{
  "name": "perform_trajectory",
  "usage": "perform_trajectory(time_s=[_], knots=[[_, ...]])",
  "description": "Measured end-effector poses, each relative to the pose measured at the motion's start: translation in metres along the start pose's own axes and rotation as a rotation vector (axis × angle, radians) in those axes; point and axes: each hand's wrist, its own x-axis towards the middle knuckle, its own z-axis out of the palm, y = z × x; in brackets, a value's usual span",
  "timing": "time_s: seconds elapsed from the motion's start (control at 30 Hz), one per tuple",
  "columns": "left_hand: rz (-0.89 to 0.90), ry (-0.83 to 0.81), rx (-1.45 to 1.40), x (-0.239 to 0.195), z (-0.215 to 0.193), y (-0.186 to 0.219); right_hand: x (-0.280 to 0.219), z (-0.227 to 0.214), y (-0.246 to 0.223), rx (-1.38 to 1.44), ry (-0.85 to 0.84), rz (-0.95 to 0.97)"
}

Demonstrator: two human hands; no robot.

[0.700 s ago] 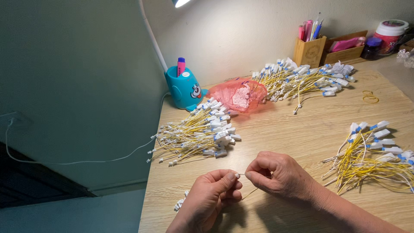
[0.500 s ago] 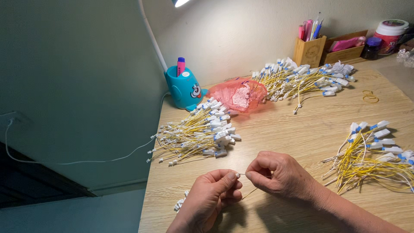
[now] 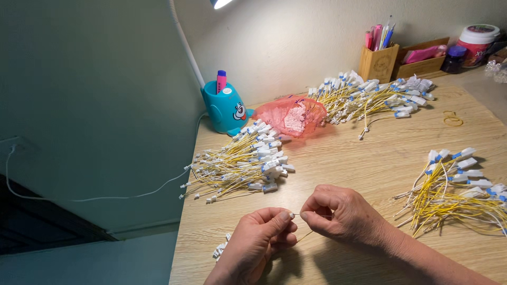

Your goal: The person assembles small white plastic connectors onto yellow wires by hand. They repeatedly pick up a wire and a connector, insert the wire into the connector, and place the finished assembly on the table.

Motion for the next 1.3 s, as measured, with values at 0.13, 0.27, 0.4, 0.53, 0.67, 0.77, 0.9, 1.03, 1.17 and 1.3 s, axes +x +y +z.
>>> perform_trajectory(time_s=[0.13,0.27,0.4,0.53,0.67,0.77,0.9,1.03,1.17,1.3], knots=[[0.001,0.008,0.014,-0.003,0.002,0.002,0.0,0.0,0.0,0.001,0.007,-0.017],[0.02,0.008,0.045,-0.003,0.004,0.001,-0.001,0.001,-0.002,-0.076,0.021,-0.048],[0.033,0.013,0.061,-0.006,0.007,0.001,-0.002,0.001,-0.004,-0.121,0.032,-0.067],[0.031,0.027,0.061,-0.004,0.005,-0.002,-0.001,0.001,-0.009,-0.088,0.014,-0.059],[0.079,0.022,0.083,-0.003,0.007,-0.006,-0.001,0.001,-0.007,-0.045,-0.001,-0.073],[0.093,0.03,0.104,-0.002,0.008,-0.007,-0.002,0.003,-0.006,-0.047,-0.001,-0.066],[0.1,0.05,0.111,-0.004,0.009,-0.009,-0.004,0.004,-0.003,-0.07,-0.019,-0.076],[0.091,0.069,0.086,-0.002,0.01,-0.009,-0.003,0.006,0.005,-0.102,-0.017,-0.091],[0.084,0.079,-0.016,-0.001,0.011,-0.007,0.001,-0.005,-0.006,-0.125,-0.001,-0.143],[0.056,0.058,-0.089,-0.003,0.008,-0.005,0.003,-0.019,-0.034,-0.394,0.082,-0.424]])
